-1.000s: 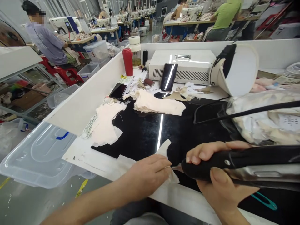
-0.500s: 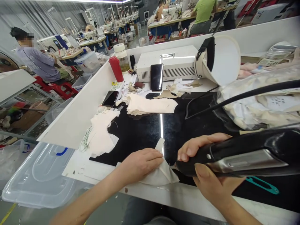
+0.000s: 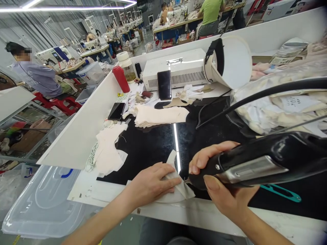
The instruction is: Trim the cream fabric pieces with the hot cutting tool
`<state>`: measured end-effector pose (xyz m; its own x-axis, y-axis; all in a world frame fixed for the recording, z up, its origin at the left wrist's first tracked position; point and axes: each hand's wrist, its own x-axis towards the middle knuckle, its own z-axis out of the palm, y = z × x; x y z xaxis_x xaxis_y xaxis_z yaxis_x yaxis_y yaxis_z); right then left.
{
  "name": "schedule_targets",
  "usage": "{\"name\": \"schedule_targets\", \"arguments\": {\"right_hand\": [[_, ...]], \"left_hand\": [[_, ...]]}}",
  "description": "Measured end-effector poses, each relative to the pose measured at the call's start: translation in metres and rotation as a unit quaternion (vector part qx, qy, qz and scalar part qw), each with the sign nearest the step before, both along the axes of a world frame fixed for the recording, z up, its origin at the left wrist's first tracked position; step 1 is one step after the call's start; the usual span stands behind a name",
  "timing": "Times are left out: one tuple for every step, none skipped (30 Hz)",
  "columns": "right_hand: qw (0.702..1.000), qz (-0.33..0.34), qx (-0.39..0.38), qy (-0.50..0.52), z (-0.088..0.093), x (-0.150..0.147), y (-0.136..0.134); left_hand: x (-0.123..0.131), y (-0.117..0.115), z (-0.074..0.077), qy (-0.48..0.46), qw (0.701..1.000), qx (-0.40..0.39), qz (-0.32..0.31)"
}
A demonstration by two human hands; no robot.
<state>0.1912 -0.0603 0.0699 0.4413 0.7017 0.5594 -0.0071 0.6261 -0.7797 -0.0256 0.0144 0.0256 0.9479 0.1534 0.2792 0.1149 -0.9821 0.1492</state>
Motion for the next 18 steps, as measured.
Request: {"name": "schedule_targets", "arguments": {"right_hand": [[1.0, 0.0, -0.001, 0.005, 0.0, 0.0, 0.0], [1.0, 0.001, 0.001, 0.014, 0.0, -0.001, 0.0], [1.0, 0.001, 0.004, 0.024, -0.001, -0.001, 0.001], [0.999, 0.002, 0.007, 0.036, -0.002, -0.002, 0.001], [0.999, 0.001, 0.011, 0.049, -0.003, -0.002, 0.002], [0.998, 0.002, 0.012, 0.062, -0.005, -0.002, 0.004], [0.997, 0.004, 0.013, 0.074, -0.006, -0.003, 0.005], [0.997, 0.008, 0.015, 0.081, -0.008, -0.004, 0.007], [0.996, 0.012, 0.02, 0.083, -0.009, -0.004, 0.009], [0.996, 0.013, 0.024, 0.082, -0.01, -0.005, 0.01], [0.997, 0.012, 0.026, 0.077, -0.01, -0.005, 0.012], [0.997, 0.01, 0.027, 0.073, -0.01, -0.006, 0.013], [0.997, 0.007, 0.027, 0.07, -0.01, -0.006, 0.014], [0.997, 0.004, 0.021, 0.068, -0.01, -0.006, 0.014], [0.998, 0.002, 0.015, 0.069, -0.01, -0.006, 0.014], [0.998, 0.001, 0.009, 0.07, -0.01, -0.005, 0.013], [0.997, 0.002, 0.003, 0.072, -0.01, -0.005, 0.013], [0.997, 0.002, 0.0, 0.075, -0.01, -0.004, 0.013]], "left_hand": [[0.0, 0.0, -0.001, 0.003, 1.0, 0.001, 0.0], [0.0, 0.0, -0.002, 0.003, 1.0, 0.003, 0.0], [0.0, 0.0, -0.004, 0.0, 1.0, 0.004, -0.001], [0.0, 0.0, -0.004, -0.007, 1.0, 0.005, -0.001], [0.0, 0.0, -0.005, -0.014, 1.0, 0.005, -0.001], [0.0, 0.0, -0.005, -0.023, 1.0, 0.004, -0.001], [0.001, -0.001, -0.006, -0.029, 1.0, 0.003, 0.0], [0.001, -0.001, -0.005, -0.031, 1.0, 0.001, 0.002], [0.001, -0.002, -0.005, -0.029, 1.0, -0.002, 0.005], [0.001, -0.002, -0.005, -0.023, 1.0, -0.005, 0.008], [0.001, -0.003, -0.004, -0.015, 1.0, -0.008, 0.01], [0.002, -0.003, -0.004, -0.007, 1.0, -0.01, 0.013], [0.002, -0.004, -0.003, -0.001, 1.0, -0.012, 0.014], [0.002, -0.004, -0.003, 0.001, 1.0, -0.013, 0.016], [0.002, -0.005, -0.004, -0.002, 1.0, -0.013, 0.017], [0.002, -0.005, -0.004, -0.005, 1.0, -0.013, 0.018], [0.002, -0.005, -0.005, -0.007, 1.0, -0.013, 0.018], [0.001, -0.006, -0.006, -0.01, 1.0, -0.012, 0.021]]}}
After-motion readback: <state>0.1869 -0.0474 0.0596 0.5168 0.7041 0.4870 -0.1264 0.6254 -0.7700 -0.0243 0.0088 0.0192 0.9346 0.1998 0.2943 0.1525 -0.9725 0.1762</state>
